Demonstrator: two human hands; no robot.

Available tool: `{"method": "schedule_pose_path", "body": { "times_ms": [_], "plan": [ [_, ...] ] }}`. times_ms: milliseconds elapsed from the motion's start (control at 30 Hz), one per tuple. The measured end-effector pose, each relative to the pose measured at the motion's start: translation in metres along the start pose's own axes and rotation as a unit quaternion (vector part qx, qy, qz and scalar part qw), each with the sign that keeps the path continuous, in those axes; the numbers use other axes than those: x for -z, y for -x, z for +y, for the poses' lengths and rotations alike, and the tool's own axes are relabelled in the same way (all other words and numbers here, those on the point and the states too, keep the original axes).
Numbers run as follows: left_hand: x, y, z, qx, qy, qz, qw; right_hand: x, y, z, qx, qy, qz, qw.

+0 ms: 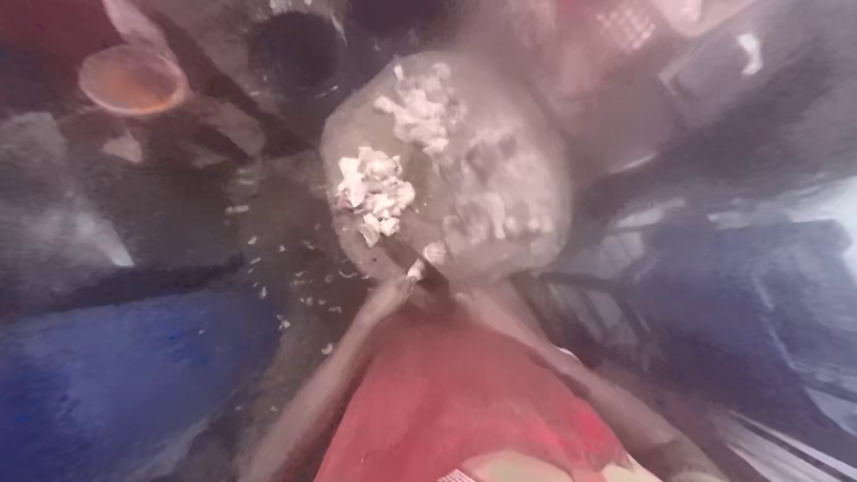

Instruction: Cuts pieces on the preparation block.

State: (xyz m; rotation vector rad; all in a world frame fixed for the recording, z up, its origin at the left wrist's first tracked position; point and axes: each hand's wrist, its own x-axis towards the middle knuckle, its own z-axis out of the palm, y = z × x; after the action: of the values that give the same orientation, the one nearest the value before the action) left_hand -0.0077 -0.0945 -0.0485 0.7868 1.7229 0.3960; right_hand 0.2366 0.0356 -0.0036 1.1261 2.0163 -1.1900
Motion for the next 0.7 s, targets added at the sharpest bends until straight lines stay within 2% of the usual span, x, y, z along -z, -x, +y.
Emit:
{"method": "schedule_pose_path", "body": {
  "times_ms": [133, 233, 300, 367, 433, 500, 600, 633, 700],
  "plan": [
    [0.05, 0.067, 0.017, -0.043, -0.023, -0.081, 0.996, -0.018, -0.001, 0.014, 0.009, 0.042, 0.007, 0.999],
    [0.071, 0.072, 0.052, -0.119, -0.002, -0.135, 0.984, -0.017, -0.008, 0.023, -0.007, 0.076, -0.012, 0.997],
    [0.073, 0.043, 0.083, -0.158, -0.029, -0.061, 0.985, -0.008, -0.002, 0.014, 0.006, 0.118, -0.019, 0.993],
    [0.061, 0.0, 0.113, -0.157, -0.063, 0.05, 0.984, 0.003, 0.009, 0.007, 0.029, 0.172, -0.022, 0.985],
    [0.043, -0.038, 0.133, -0.155, -0.116, 0.123, 0.973, 0.003, 0.006, 0.016, 0.06, 0.215, -0.007, 0.975],
    [0.024, -0.074, 0.136, -0.168, -0.243, 0.138, 0.945, 0.003, 0.008, 0.019, 0.067, 0.214, 0.003, 0.974],
    [0.011, -0.083, 0.146, -0.202, -0.373, 0.119, 0.898, 0.003, 0.023, 0.005, 0.026, 0.16, -0.003, 0.987],
    [0.012, -0.075, 0.153, -0.193, -0.386, 0.109, 0.895, -0.005, 0.02, 0.011, 0.024, 0.131, -0.004, 0.991],
    [0.016, -0.058, 0.159, -0.159, -0.316, 0.084, 0.932, -0.021, 0.014, 0.033, 0.057, 0.076, 0.001, 0.995]
  ]
}}
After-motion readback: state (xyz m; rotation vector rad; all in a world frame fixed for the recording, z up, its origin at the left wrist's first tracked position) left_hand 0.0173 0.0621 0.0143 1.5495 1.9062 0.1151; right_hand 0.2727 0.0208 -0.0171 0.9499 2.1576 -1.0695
